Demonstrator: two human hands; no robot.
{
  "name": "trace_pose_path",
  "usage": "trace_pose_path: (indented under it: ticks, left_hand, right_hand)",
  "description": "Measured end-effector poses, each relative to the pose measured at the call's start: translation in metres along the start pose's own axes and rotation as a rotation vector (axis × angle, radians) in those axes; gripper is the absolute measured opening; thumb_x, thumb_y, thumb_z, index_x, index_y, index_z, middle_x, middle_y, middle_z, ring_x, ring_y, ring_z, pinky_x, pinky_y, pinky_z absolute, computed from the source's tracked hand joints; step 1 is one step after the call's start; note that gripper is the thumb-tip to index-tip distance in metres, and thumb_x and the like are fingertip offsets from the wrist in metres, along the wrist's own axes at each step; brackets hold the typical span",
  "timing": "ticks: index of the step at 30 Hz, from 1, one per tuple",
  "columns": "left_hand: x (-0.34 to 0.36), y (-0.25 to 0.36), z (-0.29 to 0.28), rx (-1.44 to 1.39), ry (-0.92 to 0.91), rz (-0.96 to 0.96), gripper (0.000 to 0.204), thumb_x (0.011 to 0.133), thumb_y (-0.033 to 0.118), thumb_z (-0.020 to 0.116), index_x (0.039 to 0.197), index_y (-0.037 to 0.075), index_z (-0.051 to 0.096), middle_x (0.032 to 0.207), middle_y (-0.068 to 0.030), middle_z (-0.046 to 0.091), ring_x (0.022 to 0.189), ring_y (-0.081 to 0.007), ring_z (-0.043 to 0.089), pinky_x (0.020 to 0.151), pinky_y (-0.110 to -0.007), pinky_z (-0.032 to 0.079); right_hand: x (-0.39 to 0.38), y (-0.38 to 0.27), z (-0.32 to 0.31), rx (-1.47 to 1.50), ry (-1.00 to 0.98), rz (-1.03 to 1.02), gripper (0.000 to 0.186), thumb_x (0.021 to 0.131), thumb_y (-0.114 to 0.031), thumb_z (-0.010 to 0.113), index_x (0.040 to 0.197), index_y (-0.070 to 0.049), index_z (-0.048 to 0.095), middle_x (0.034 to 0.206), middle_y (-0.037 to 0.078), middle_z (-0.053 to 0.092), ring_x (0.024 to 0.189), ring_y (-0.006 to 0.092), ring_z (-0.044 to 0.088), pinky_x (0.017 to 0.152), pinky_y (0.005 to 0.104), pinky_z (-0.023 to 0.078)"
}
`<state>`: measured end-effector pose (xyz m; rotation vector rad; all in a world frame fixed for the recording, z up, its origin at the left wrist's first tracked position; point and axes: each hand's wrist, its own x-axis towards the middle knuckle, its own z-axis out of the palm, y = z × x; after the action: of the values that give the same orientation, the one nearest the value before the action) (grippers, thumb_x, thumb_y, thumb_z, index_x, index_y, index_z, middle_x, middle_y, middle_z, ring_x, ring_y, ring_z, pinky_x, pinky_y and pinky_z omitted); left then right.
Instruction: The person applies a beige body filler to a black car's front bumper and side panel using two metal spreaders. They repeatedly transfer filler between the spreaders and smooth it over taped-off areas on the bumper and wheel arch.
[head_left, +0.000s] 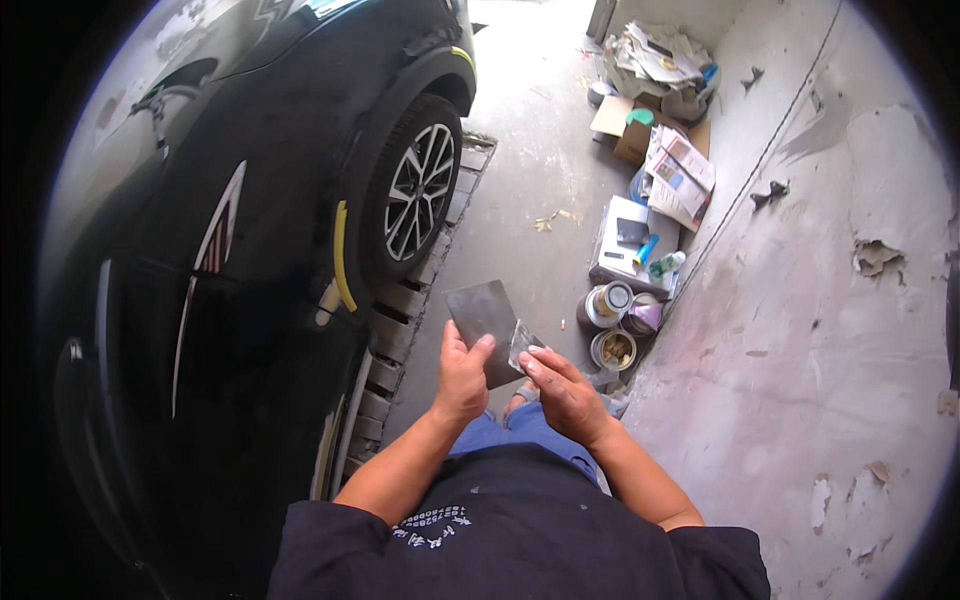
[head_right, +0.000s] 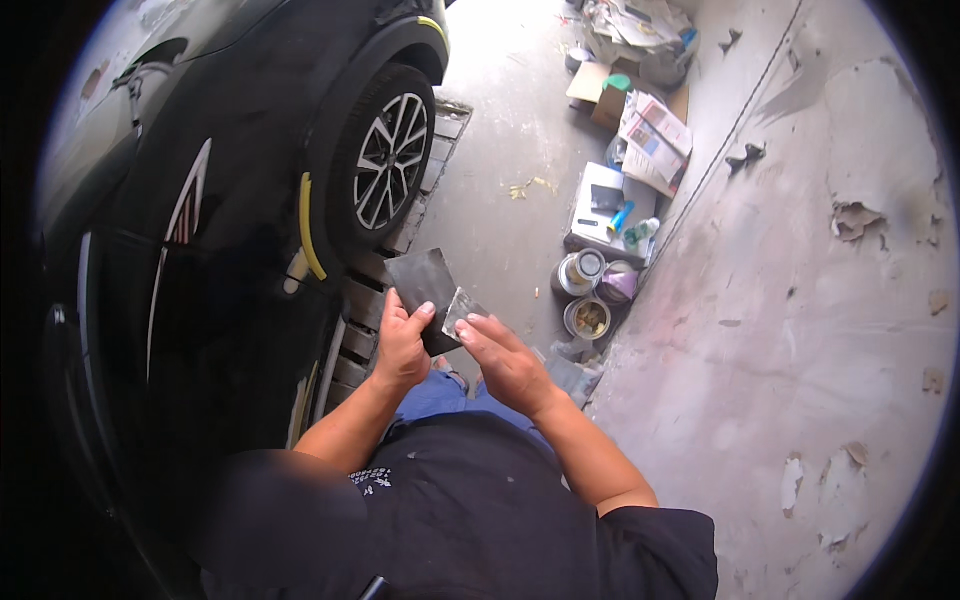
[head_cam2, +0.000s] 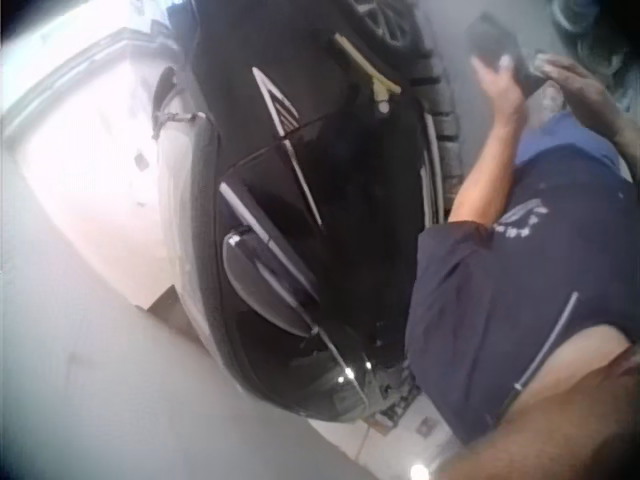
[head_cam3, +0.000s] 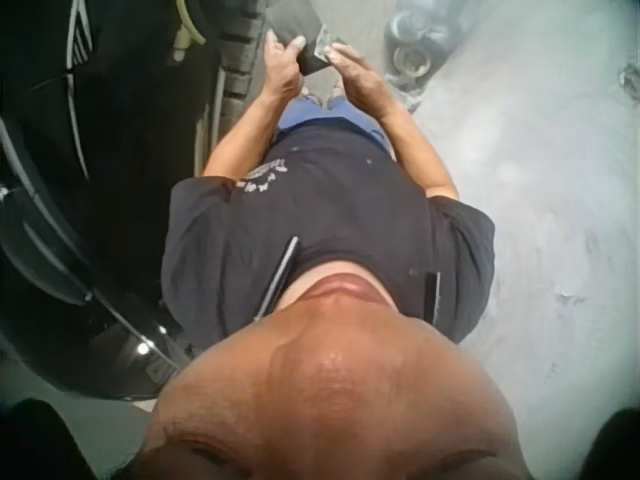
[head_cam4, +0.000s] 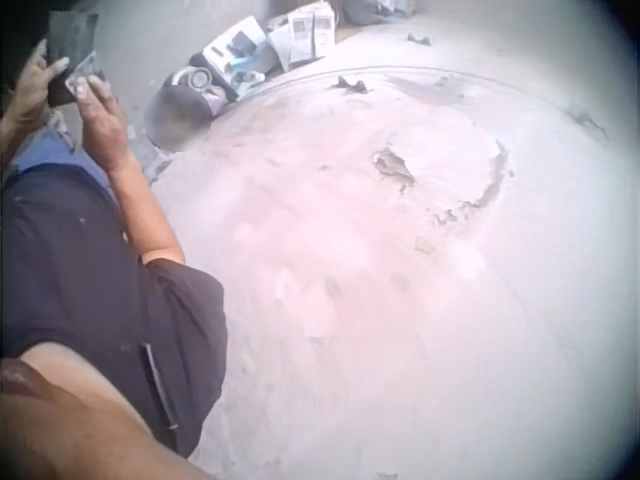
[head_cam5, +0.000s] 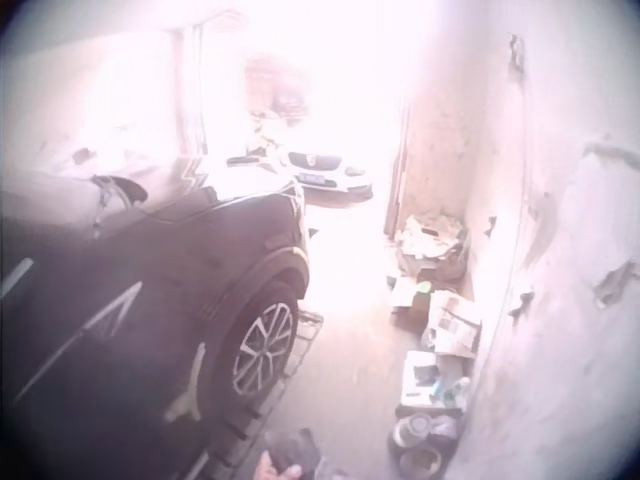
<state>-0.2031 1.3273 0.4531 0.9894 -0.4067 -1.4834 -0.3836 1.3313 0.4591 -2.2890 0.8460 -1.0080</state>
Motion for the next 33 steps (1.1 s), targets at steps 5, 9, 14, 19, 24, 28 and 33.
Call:
trace_pose_path:
  ticks: [5,9,14,19,24,28,33]
  left_hand:
    - [-0.019,0.065,-0.014,-0.065,-0.110,0.199,0.035,0.089,-0.004,0.049,0.123,0.002,0.042,0.118,-0.0111,0.056,0.106,-0.0166,0.056,0.094,-0.033,0.045]
    - [-0.029,0.104,-0.036,-0.111,-0.134,0.133,0.035,0.089,-0.004,0.049,0.123,0.001,0.043,0.117,-0.0120,0.057,0.106,-0.0184,0.057,0.094,-0.034,0.046]
    - [-0.047,0.115,-0.047,-0.204,-0.246,-0.259,0.031,0.092,0.000,0.047,0.123,0.001,0.044,0.112,-0.0128,0.061,0.099,-0.0214,0.063,0.088,-0.038,0.053]
    - [-0.055,0.114,-0.027,-0.344,-0.359,-0.266,0.028,0.092,0.000,0.047,0.120,0.001,0.045,0.110,-0.0122,0.061,0.098,-0.0211,0.064,0.089,-0.037,0.053]
    - [-0.045,0.112,-0.034,-0.279,-0.236,-0.142,0.030,0.091,0.000,0.049,0.121,0.001,0.044,0.109,-0.0121,0.061,0.097,-0.0209,0.064,0.087,-0.038,0.054]
    - [-0.032,0.104,-0.024,-0.182,-0.128,0.028,0.032,0.089,-0.003,0.048,0.121,0.001,0.044,0.112,-0.0112,0.060,0.099,-0.0196,0.062,0.089,-0.037,0.052]
    - [-0.009,0.078,0.011,0.275,0.033,0.404,0.041,0.089,-0.001,0.051,0.129,-0.003,0.042,0.118,-0.0106,0.056,0.109,-0.0189,0.053,0.099,-0.030,0.039]
  right_hand:
    - [0.015,-0.012,0.016,-0.129,-0.176,-0.088,0.050,0.079,0.009,0.052,0.128,-0.004,0.050,0.121,0.014,0.061,0.114,0.0335,0.057,0.096,0.0433,0.048]
    - [0.031,-0.020,0.019,-0.195,0.241,0.184,0.049,0.088,0.003,0.048,0.136,-0.003,0.043,0.108,0.017,0.063,0.099,0.0259,0.063,0.086,0.0323,0.050]
    - [0.113,-0.037,0.011,0.492,0.310,0.499,0.052,0.094,-0.009,0.053,0.141,-0.002,0.032,0.082,-0.002,0.052,0.072,0.0043,0.043,0.065,0.0187,0.036]
    - [0.142,-0.031,0.026,0.541,0.182,0.453,0.055,0.094,-0.014,0.059,0.140,-0.002,0.033,0.079,-0.001,0.052,0.070,0.0049,0.045,0.066,0.0193,0.037]
    - [0.085,-0.016,0.023,0.611,0.065,0.446,0.059,0.091,-0.011,0.061,0.141,-0.001,0.031,0.083,0.000,0.052,0.072,0.0055,0.046,0.066,0.0195,0.038]
    - [0.069,-0.011,-0.010,0.687,0.051,0.502,0.060,0.090,-0.007,0.060,0.142,-0.002,0.031,0.084,-0.001,0.049,0.071,0.0053,0.045,0.064,0.0189,0.036]
    - [0.051,0.018,-0.044,0.382,-0.075,0.389,0.063,0.085,-0.007,0.063,0.140,-0.003,0.034,0.083,-0.001,0.046,0.071,0.0062,0.043,0.064,0.0217,0.038]
